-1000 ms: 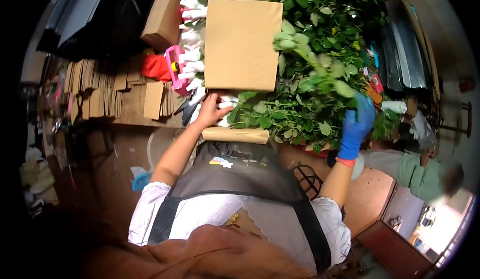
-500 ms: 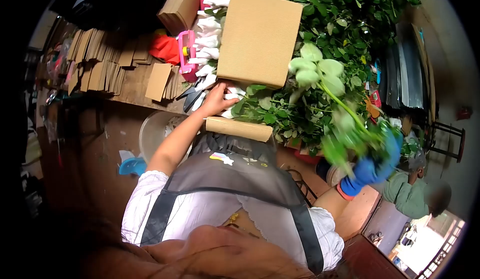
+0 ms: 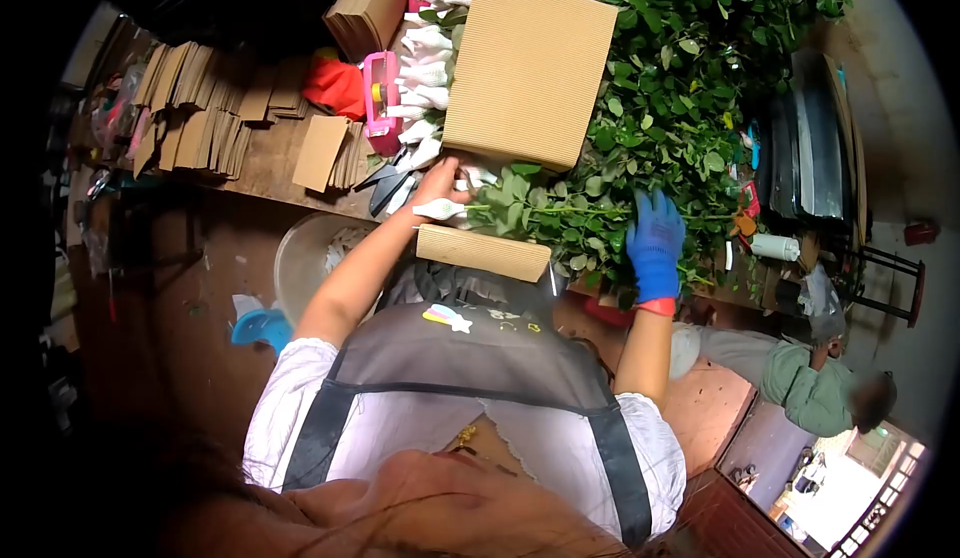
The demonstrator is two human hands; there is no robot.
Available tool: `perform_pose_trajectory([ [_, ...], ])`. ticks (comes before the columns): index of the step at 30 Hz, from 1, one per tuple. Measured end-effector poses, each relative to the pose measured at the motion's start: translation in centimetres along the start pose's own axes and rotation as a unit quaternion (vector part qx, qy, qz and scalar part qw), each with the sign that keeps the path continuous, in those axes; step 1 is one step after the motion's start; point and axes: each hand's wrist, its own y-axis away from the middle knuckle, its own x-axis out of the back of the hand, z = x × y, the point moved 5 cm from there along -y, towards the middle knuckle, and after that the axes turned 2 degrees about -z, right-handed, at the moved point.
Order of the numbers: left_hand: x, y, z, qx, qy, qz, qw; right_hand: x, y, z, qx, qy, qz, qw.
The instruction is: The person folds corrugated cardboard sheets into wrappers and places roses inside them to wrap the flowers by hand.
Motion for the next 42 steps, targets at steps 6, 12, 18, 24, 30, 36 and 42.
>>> perform_pose_trajectory([
  [6, -0.1, -0.1, 0.1, -0.003, -0.025, 0.0, 1.0, 6.0, -2.7, -16.9, 0.238, -0.311, -0.188, 0.901],
  [12, 0.5, 0.4, 0.9, 0.015, -0.003, -0.001, 1.0, -3.0, -7.2, -21.0, 0.184, -0.131, -0.208, 0.952],
  [18, 0.5, 0.3, 1.0, 0.028, 0.042, 0.024, 0.998, -7.5, -7.9, -17.8, 0.083, -0.146, -0.219, 0.961],
  [24, 2.8, 0.8, 2.8, 0.052, 0.03, 0.063, 0.996, -9.9, -8.3, -18.5, 0.084, -0.13, -0.2, 0.967],
  [30, 2.7, 3.0, 0.2, 0.073, 0.17, 0.146, 0.972, -10.1, -8.2, -18.3, 0.069, -0.124, -0.205, 0.968],
  [36, 5.3, 6.2, 1.0, 0.209, 0.256, -0.001, 0.944, -9.6, -8.2, -18.5, 0.07, -0.14, -0.193, 0.969],
  [42, 3.1, -0.7, 3.2, 0.145, -0.003, -0.012, 0.989, -9.9, -8.1, -19.1, 0.106, -0.108, -0.174, 0.973],
])
